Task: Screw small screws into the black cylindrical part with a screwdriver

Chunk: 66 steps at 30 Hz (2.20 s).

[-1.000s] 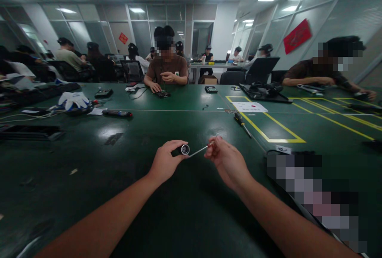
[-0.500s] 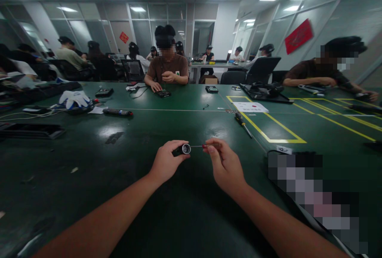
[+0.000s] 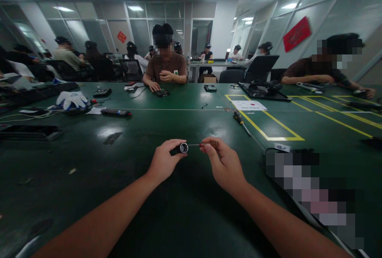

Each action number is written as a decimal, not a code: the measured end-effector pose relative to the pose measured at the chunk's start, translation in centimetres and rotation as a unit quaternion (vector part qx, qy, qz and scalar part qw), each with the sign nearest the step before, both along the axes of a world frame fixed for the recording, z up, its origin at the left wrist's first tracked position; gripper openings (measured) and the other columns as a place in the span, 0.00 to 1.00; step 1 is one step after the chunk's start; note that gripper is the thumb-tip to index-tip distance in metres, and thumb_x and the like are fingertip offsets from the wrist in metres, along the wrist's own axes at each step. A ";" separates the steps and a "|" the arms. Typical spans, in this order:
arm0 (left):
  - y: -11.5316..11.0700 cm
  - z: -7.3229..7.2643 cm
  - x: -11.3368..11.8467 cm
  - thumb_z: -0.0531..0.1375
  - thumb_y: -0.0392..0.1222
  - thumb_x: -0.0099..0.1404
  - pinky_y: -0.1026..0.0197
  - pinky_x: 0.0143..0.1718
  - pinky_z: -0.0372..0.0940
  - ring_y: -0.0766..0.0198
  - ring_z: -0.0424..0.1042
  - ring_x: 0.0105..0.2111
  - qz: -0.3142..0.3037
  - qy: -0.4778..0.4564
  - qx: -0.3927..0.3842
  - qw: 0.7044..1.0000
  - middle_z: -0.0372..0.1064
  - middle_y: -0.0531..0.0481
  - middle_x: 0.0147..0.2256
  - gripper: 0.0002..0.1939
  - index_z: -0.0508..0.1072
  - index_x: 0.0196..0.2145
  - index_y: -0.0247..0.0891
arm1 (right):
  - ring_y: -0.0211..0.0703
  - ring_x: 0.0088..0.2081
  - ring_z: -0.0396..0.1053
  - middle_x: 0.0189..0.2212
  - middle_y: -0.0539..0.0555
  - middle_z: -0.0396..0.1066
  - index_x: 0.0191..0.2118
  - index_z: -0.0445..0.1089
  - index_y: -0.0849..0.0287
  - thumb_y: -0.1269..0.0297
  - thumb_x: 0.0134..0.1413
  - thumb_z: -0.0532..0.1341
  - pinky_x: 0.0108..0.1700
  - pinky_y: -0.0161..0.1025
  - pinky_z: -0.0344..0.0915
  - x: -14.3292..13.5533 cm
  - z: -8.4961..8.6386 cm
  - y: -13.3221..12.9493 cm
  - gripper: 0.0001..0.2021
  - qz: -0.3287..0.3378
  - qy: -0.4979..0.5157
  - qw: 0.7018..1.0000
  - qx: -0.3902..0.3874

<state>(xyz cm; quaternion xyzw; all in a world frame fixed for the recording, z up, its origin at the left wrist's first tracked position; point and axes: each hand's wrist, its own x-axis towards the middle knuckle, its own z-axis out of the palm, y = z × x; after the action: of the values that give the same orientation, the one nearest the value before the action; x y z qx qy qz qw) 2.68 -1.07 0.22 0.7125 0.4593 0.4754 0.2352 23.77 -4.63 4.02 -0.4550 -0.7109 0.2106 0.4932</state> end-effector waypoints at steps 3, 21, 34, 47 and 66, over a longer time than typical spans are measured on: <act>0.1 -0.1 0.0 0.69 0.32 0.59 0.46 0.58 0.67 0.53 0.76 0.51 0.007 0.001 -0.006 1.000 0.78 0.46 0.50 0.20 0.80 0.49 0.43 | 0.49 0.42 0.80 0.39 0.55 0.80 0.49 0.70 0.54 0.56 0.72 0.55 0.46 0.45 0.72 0.0 -0.5 0.2 0.11 0.000 0.029 1.000 -0.004; 0.0 -0.1 0.0 0.69 0.31 0.59 0.45 0.58 0.68 0.53 0.76 0.51 0.002 0.018 0.013 1.000 0.79 0.47 0.49 0.20 0.81 0.49 0.44 | 0.48 0.40 0.79 0.38 0.54 0.80 0.49 0.70 0.52 0.60 0.72 0.54 0.44 0.43 0.72 -0.2 -0.2 -0.3 0.09 0.032 -0.016 0.999 0.007; 0.0 0.0 0.3 0.62 0.33 0.66 0.49 0.61 0.63 0.55 0.71 0.56 -0.036 0.043 -0.026 0.998 0.73 0.47 0.55 0.24 0.74 0.58 0.46 | 0.47 0.38 0.79 0.36 0.53 0.79 0.48 0.70 0.54 0.58 0.72 0.54 0.41 0.42 0.71 -0.2 0.0 0.0 0.10 -0.004 0.013 1.000 -0.016; -0.8 0.0 0.6 0.63 0.34 0.63 0.46 0.58 0.64 0.50 0.70 0.55 -0.050 0.088 -0.082 0.992 0.67 0.43 0.57 0.37 0.59 0.68 0.45 | 0.46 0.38 0.78 0.36 0.52 0.79 0.48 0.69 0.54 0.61 0.71 0.55 0.41 0.41 0.68 -0.4 0.0 -0.2 0.08 0.009 -0.017 1.000 0.007; 0.2 0.5 -0.2 0.63 0.29 0.64 0.47 0.57 0.66 0.54 0.72 0.52 0.026 0.037 0.024 0.999 0.74 0.46 0.49 0.15 0.76 0.47 0.41 | 0.47 0.40 0.79 0.38 0.53 0.80 0.49 0.70 0.53 0.61 0.71 0.56 0.44 0.42 0.70 -0.2 -0.3 -0.4 0.08 0.013 -0.006 1.000 0.023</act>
<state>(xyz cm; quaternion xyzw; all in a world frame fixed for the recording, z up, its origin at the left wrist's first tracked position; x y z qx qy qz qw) 2.52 -0.86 0.73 0.7231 0.4744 0.4655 0.1880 23.54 -5.07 3.67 -0.4356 -0.7242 0.1977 0.4968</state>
